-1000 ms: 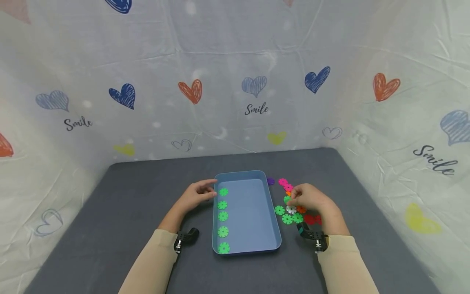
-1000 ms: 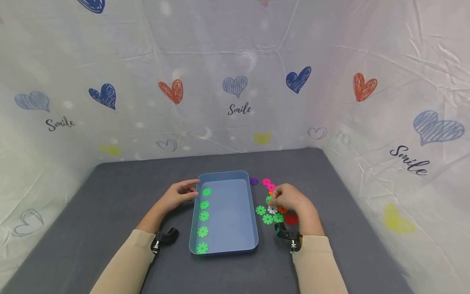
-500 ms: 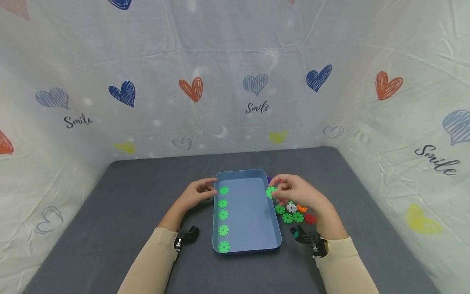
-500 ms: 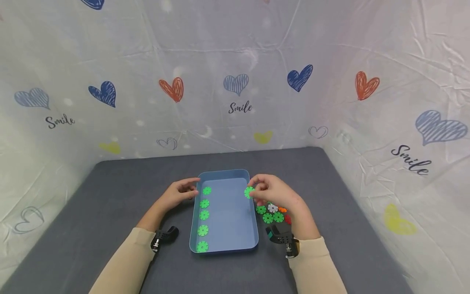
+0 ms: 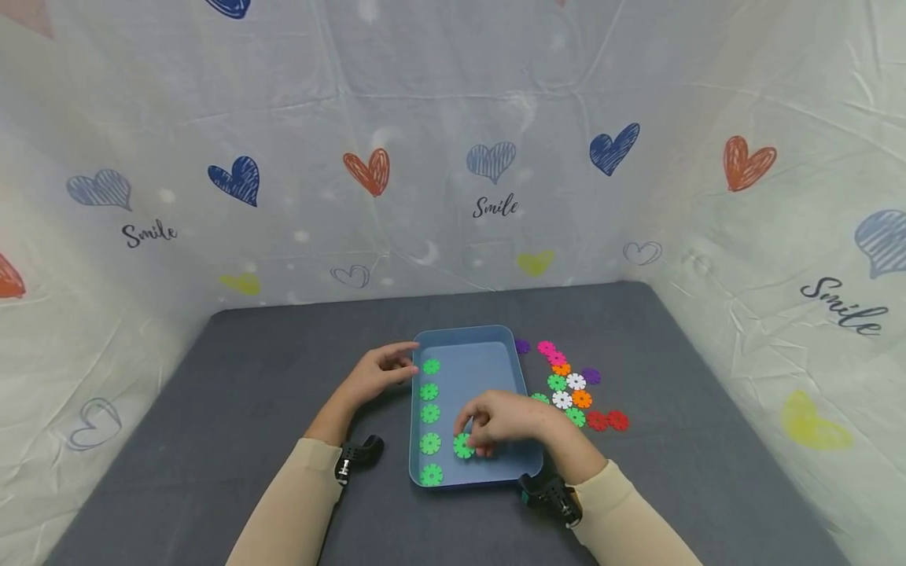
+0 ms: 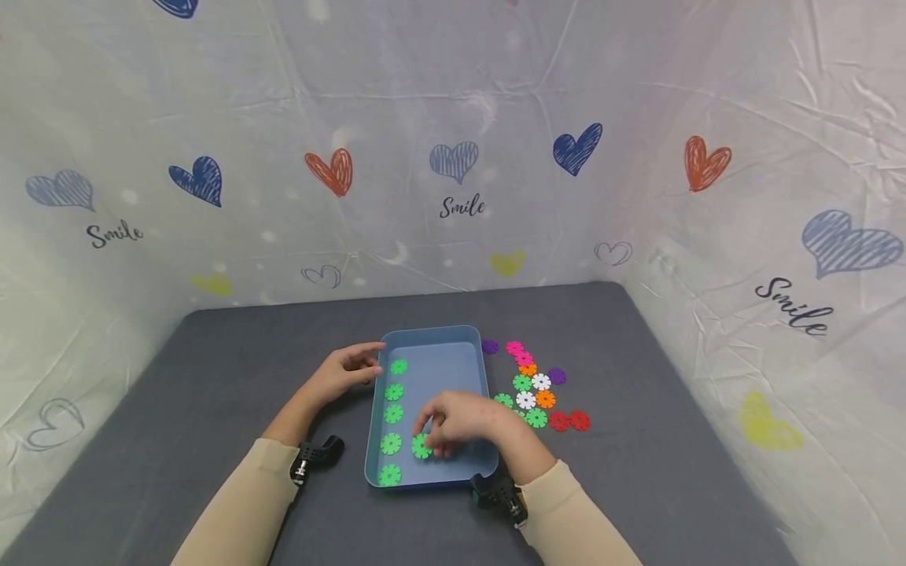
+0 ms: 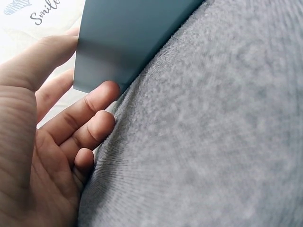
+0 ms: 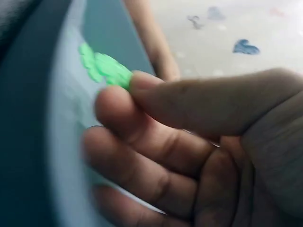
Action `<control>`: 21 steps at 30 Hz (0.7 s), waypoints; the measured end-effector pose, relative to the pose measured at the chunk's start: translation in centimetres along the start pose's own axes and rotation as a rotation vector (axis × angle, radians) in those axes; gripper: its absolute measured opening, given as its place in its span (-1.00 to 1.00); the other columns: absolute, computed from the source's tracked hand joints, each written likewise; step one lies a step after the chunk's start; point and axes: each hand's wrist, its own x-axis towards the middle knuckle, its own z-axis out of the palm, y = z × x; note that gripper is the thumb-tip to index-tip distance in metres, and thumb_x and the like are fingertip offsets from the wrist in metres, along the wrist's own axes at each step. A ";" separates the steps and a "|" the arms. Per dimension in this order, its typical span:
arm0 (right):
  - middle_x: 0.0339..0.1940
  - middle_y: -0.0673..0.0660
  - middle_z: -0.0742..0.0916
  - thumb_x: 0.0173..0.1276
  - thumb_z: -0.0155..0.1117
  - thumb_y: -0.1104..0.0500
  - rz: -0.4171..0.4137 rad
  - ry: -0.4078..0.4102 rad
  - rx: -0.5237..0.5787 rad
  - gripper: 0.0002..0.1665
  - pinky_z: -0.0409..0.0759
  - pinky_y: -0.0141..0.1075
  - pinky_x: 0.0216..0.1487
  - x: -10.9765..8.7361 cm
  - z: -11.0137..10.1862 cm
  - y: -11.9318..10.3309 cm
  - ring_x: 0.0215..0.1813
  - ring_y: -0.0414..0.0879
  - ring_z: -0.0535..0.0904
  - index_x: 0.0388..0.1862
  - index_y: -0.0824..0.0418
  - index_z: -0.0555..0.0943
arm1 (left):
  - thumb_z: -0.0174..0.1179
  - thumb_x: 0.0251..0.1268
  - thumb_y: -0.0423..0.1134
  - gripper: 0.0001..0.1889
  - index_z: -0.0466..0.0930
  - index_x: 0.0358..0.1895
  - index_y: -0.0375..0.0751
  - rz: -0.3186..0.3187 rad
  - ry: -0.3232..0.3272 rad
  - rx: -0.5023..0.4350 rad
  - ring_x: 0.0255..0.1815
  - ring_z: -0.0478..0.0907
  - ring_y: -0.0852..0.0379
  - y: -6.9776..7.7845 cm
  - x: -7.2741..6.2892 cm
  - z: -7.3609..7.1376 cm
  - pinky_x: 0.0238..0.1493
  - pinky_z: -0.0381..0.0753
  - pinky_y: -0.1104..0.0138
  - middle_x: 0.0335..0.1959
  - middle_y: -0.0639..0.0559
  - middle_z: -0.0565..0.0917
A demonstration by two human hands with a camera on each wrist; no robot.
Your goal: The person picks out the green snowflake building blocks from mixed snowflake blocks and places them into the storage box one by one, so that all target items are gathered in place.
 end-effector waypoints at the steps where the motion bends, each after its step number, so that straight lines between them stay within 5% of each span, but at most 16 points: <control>1: -0.53 0.11 0.76 0.39 0.35 0.37 0.007 -0.021 -0.011 -0.83 0.64 -0.23 -0.37 0.1 0.3 0.0 -0.48 -0.07 0.69 -0.14 0.15 0.75 | 0.35 0.40 -0.33 -0.47 0.49 0.37 -0.44 -0.004 0.001 -0.003 -0.21 0.59 -0.05 0.0 0.0 0.0 -0.15 0.56 0.21 -0.17 -0.19 0.69; 14: -0.63 0.06 0.70 0.27 0.44 0.38 0.075 -0.080 -0.058 -0.86 0.40 -0.34 -0.58 0.3 1.7 -0.2 -0.68 -0.17 0.44 -0.31 0.17 0.68 | 0.34 0.41 -0.31 -0.44 0.46 0.40 -0.44 -0.003 -0.007 -0.002 -0.20 0.58 -0.09 -0.2 0.1 0.1 -0.16 0.54 0.21 -0.16 -0.22 0.69; 21: -0.59 0.00 0.64 0.35 0.45 0.25 -0.015 0.038 -0.032 -0.86 0.44 -0.28 -0.48 -1.0 -1.3 -0.2 -0.60 -0.16 0.44 -0.17 0.25 0.67 | 0.34 0.42 -0.29 -0.43 0.44 0.42 -0.44 -0.009 -0.015 0.007 -0.19 0.59 -0.07 0.0 0.0 0.0 -0.13 0.56 0.17 -0.15 -0.20 0.69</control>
